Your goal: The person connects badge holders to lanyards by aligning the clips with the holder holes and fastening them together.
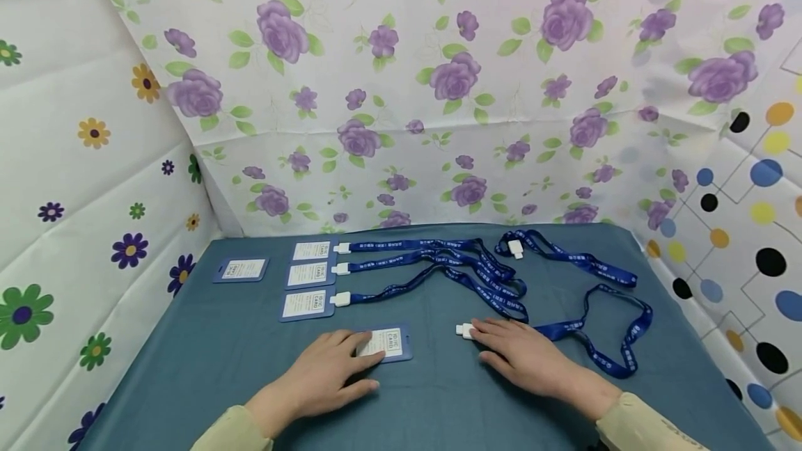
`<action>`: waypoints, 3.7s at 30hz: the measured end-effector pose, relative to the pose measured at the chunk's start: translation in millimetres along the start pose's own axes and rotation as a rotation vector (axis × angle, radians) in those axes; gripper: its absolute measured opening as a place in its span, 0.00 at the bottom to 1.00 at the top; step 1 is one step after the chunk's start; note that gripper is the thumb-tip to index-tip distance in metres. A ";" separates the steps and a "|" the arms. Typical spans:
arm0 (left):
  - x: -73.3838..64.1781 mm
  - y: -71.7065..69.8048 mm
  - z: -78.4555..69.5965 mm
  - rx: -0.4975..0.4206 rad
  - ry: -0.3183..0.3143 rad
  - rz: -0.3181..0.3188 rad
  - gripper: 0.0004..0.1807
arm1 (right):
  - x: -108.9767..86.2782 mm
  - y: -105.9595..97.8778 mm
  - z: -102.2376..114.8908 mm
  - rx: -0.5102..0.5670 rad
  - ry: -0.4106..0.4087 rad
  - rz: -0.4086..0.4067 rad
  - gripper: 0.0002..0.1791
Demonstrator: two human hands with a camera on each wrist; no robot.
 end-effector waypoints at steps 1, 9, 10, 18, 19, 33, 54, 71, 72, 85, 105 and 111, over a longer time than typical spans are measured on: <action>3.5 -0.2 -4.9 0.000 0.013 -0.003 0.33 | -0.7 -1.6 -1.2 -0.006 -0.003 -0.016 0.26; 21.7 -5.7 -26.9 -0.021 0.054 -0.043 0.29 | 1.1 -9.5 -7.2 0.036 0.012 -0.098 0.22; 23.1 -6.8 -26.5 -0.031 0.044 -0.052 0.30 | 1.9 -10.6 -8.2 0.054 0.022 -0.112 0.22; 34.8 -6.3 -17.4 -0.113 -0.096 -0.042 0.41 | 6.1 -6.4 -20.7 0.032 0.220 -0.133 0.30; 35.4 -4.9 -16.5 -0.113 -0.109 -0.034 0.42 | 6.6 -5.2 -22.0 0.026 0.238 -0.126 0.31; 33.4 -0.6 -10.1 -0.148 -0.156 -0.017 0.41 | 6.5 -3.8 -26.3 -0.011 0.266 -0.171 0.22; 38.9 1.4 -5.2 -0.184 -0.199 -0.023 0.41 | 10.8 -3.0 -20.7 0.047 0.253 -0.218 0.21; 36.7 5.9 -3.8 -0.218 -0.256 -0.027 0.40 | 7.0 2.2 -16.6 0.125 0.289 -0.200 0.20; 36.7 6.1 -3.5 -0.218 -0.259 -0.028 0.40 | 6.9 2.5 -16.6 0.125 0.289 -0.203 0.21; 32.8 7.1 -3.0 -0.239 -0.299 -0.007 0.40 | 3.7 5.8 -16.3 0.186 0.332 -0.226 0.20; 32.2 8.5 -2.4 -0.242 -0.298 -0.009 0.40 | -0.1 5.8 -15.3 0.158 0.318 -0.253 0.19; 31.6 7.7 -2.9 -0.249 -0.294 -0.015 0.39 | 0.4 6.6 -15.5 0.170 0.324 -0.252 0.19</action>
Point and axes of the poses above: each hand's wrist, its own x-axis towards the middle knuckle, its own y-axis out of the palm, z = x × y, the point moved 10 cm from there along x, towards the middle knuckle, and after that the axes turned 10 degrees about -y, right-handed, at the moved point
